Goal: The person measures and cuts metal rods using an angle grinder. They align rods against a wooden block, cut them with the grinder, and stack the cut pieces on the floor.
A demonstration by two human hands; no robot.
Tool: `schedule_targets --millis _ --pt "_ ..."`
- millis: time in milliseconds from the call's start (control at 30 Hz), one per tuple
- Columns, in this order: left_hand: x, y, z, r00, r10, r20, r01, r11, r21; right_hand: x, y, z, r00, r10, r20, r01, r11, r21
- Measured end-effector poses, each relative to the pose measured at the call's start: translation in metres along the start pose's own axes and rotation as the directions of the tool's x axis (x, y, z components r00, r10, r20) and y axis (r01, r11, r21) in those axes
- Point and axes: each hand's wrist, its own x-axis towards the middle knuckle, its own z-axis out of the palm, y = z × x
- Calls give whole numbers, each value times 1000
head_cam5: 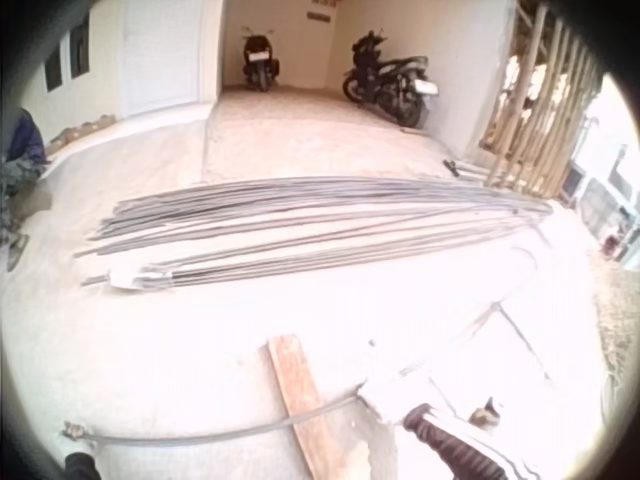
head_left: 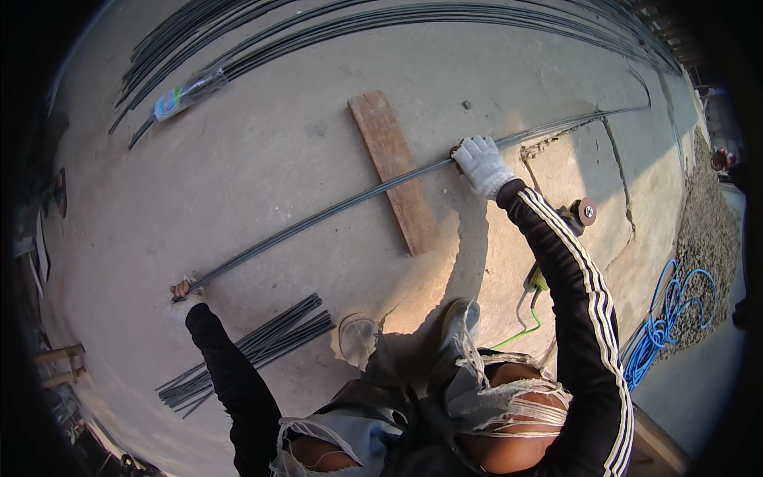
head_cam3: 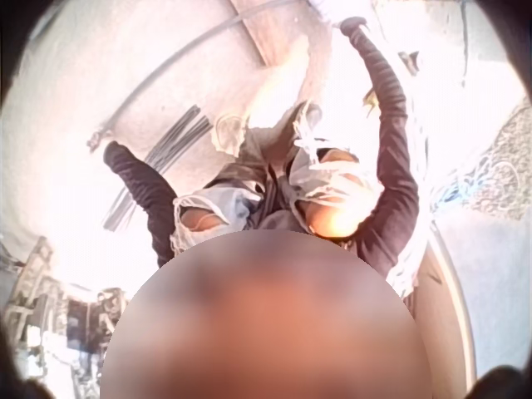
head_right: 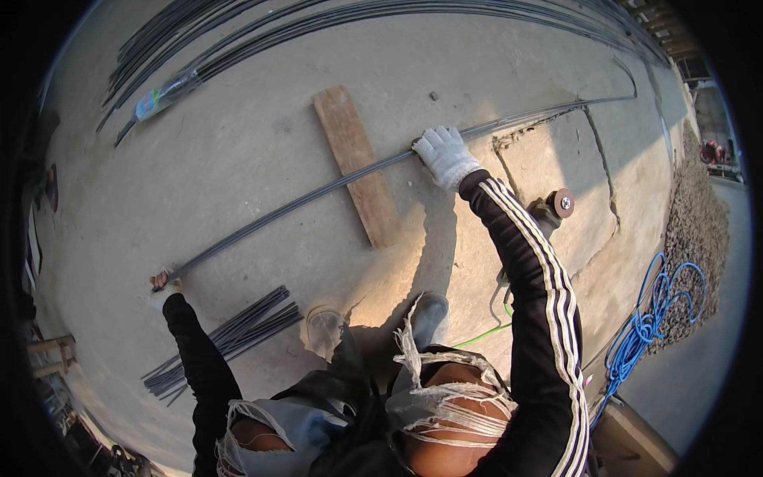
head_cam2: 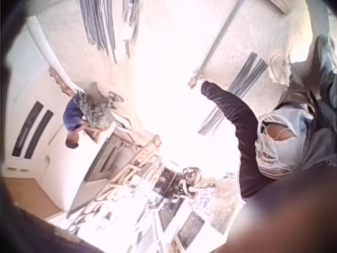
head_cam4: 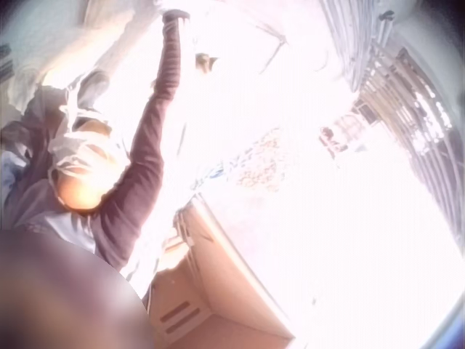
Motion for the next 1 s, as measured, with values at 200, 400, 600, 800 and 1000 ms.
schedule_targets --millis 200,400,600,800,1000 --pt "7 6 -6 1000 -20 15 20 1000 -1 5 -3 -1 996 58 65 -59 998 13" --pt "12 13 -12 998 -62 20 61 998 29 5 -1 6 999 13 -31 -14 999 -40" --pt "5 11 -7 998 -58 -1 58 993 99 6 -2 7 999 33 17 -33 999 -2" --pt "-83 -7 27 896 331 -296 -93 792 603 5 -4 1 998 52 23 -52 999 11" --pt "-222 -97 182 739 246 627 -673 243 698 2 -1 -2 998 15 -62 -8 994 105"
